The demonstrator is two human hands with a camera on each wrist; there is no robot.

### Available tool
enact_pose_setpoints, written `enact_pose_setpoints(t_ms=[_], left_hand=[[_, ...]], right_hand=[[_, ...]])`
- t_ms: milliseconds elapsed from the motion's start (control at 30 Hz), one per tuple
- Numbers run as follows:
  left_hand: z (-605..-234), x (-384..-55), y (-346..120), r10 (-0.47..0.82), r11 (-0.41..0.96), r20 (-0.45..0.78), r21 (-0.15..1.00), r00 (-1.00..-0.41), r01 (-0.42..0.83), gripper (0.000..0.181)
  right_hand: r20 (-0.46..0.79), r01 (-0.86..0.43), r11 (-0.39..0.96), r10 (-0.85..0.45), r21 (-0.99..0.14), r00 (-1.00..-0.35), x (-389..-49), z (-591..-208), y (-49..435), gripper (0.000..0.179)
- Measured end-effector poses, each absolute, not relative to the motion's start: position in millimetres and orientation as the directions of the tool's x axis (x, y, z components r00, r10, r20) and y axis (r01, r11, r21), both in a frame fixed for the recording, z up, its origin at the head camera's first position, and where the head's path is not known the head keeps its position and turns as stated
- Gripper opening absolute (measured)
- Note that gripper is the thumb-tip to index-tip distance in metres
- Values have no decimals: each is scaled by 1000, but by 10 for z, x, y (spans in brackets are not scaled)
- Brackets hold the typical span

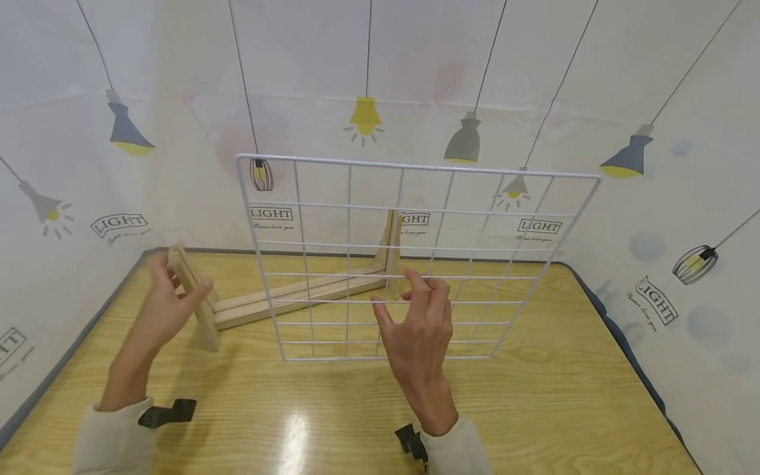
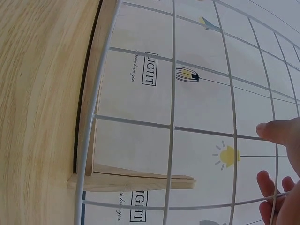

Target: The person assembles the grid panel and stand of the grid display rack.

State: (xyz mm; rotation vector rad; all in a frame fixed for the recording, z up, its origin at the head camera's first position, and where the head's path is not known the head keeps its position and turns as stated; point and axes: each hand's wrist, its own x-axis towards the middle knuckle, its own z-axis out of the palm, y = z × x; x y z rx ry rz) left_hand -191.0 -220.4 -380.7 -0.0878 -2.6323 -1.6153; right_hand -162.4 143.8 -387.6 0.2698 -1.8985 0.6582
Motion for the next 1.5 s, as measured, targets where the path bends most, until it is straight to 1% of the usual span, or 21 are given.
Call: enact_pose_setpoints(t_ms=[133, 333, 567, 633, 833, 967, 1133, 1400, 1500], left_hand=[[-3854, -1927, -2229, 63, 495, 22, 867, -998, 51, 95], [-3919, -1950, -2264, 86, 558, 14, 828, -996, 59, 90], [-3964, -1983, -2301, 65, 639, 23, 767, -998, 59, 70], [-3971, -1990, -2298, 59, 642, 25, 764, -998, 57, 69], [-3973, -1993, -2258, 37, 614, 13, 789, -999, 33, 77], [-3972, -1997, -2211, 18, 604, 7, 797, -1000, 16, 70], [-3986, -2004, -2181, 16, 599, 28, 800, -999, 32, 60], [-4009, -2016, -2146, 13, 598, 48, 801, -999, 46, 54], [-4017, -2021, -2127, 15, 598, 56, 800, -998, 53, 58]], right_hand=[[909, -473, 827, 103, -304, -404, -1631, -3867, 1442, 67], [909, -472, 828, 102, -303, -404, -1626, -3858, 1455, 68], [913, -474, 829, 100, -296, -395, -1638, -3858, 1461, 66], [912, -477, 827, 100, -299, -398, -1639, -3858, 1461, 66], [904, -469, 827, 103, -310, -415, -1638, -3862, 1466, 66], [896, -465, 825, 105, -321, -431, -1638, -3861, 1474, 65], [892, -465, 826, 95, -318, -441, -1633, -3853, 1479, 63], [892, -465, 825, 99, -321, -441, -1639, -3861, 1480, 64], [892, -465, 826, 97, -319, -441, -1640, -3862, 1479, 64]])
